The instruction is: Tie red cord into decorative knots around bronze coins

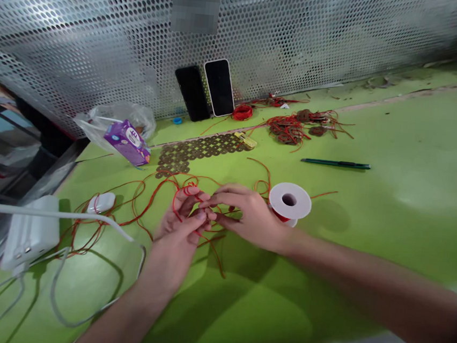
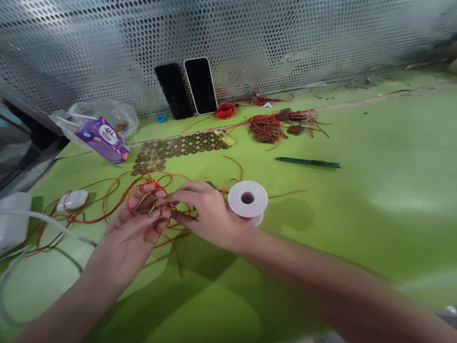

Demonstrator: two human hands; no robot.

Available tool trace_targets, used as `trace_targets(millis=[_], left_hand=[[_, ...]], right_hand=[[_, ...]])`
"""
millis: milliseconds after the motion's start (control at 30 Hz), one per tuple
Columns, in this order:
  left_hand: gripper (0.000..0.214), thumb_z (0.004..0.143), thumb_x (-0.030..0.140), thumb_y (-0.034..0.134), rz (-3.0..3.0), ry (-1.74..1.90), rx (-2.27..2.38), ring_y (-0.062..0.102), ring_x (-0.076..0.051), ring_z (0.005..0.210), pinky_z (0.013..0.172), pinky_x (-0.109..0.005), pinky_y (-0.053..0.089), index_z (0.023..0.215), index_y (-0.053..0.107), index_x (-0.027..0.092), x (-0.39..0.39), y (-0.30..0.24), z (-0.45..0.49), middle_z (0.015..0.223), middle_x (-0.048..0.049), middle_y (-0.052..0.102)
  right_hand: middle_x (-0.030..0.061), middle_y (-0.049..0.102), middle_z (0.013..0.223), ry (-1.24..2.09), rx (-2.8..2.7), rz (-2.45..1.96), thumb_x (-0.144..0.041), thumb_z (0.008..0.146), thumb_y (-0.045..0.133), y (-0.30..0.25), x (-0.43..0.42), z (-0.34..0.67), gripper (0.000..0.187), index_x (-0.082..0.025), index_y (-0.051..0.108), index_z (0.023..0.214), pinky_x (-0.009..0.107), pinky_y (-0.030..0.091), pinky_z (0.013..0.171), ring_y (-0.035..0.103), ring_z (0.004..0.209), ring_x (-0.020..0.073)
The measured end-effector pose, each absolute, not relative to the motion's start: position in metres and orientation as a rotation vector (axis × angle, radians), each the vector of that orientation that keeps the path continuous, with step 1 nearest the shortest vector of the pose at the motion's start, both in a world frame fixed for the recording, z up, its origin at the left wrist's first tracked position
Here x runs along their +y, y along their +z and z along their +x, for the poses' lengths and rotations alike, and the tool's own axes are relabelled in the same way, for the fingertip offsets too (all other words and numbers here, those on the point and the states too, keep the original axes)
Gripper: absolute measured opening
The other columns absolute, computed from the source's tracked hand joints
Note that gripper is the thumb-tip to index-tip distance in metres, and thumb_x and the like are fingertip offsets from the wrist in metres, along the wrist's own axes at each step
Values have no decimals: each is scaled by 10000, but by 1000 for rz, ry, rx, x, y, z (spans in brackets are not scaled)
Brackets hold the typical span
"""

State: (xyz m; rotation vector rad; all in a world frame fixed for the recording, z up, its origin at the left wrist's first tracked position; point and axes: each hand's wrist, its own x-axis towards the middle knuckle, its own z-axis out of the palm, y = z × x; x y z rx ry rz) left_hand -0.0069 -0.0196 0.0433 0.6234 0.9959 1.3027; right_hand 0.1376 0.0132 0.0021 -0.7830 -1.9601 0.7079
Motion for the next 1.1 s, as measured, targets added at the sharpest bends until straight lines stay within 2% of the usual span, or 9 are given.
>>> trace_targets(millis=[167,233,367,600,867,1033,1100], left_hand=[[291,657,4,635,650,1330,967,583,-89,635,533,-152,489,815,684,243,-17,43,-9,864,25,662],[301,652,-7,636,623,1379,967,585,-88,646,531,-146,493,812,684,243,-16,43,-11,857,30,661],[307,621,-21,638,582,1406,973,601,-98,673,570,-150,520,804,683,222,-14,44,-12,838,32,660],[347,592,-17,648,666,1386,958,602,-94,679,581,-143,517,836,662,230,-15,42,-11,818,37,661],[382,585,-18,627,721,1340,948,594,-104,679,598,-156,524,799,661,297,-17,42,-10,812,72,668],[436,595,-30,616,630,1335,910,627,-109,690,629,-168,547,905,656,274,-19,46,-10,906,35,700],[452,603,-30,583,557,1332,928,646,-117,704,644,-175,557,946,650,257,-19,48,-10,931,14,705]], right_hand=[[42,595,1014,655,-1928,-744,-108,812,566,6,10,137,228,-186,592,1025,260,453,866,554,962,131],[51,579,991,634,-1891,-744,-112,783,591,9,8,137,202,-160,571,979,256,453,866,545,965,138],[50,554,962,617,-1931,-750,-151,764,633,11,6,136,116,-171,584,867,270,452,862,542,936,149],[54,579,937,562,-1929,-742,-184,799,641,4,8,135,95,-169,602,884,264,460,809,550,882,146],[62,589,929,490,-1995,-692,-227,794,621,5,10,140,125,-178,595,906,294,464,779,562,851,162],[55,587,901,481,-2020,-708,-189,816,604,2,12,139,61,-169,564,857,278,450,759,549,839,154],[49,581,885,494,-2013,-721,-182,797,613,4,11,139,92,-171,546,859,275,449,749,542,823,154]])
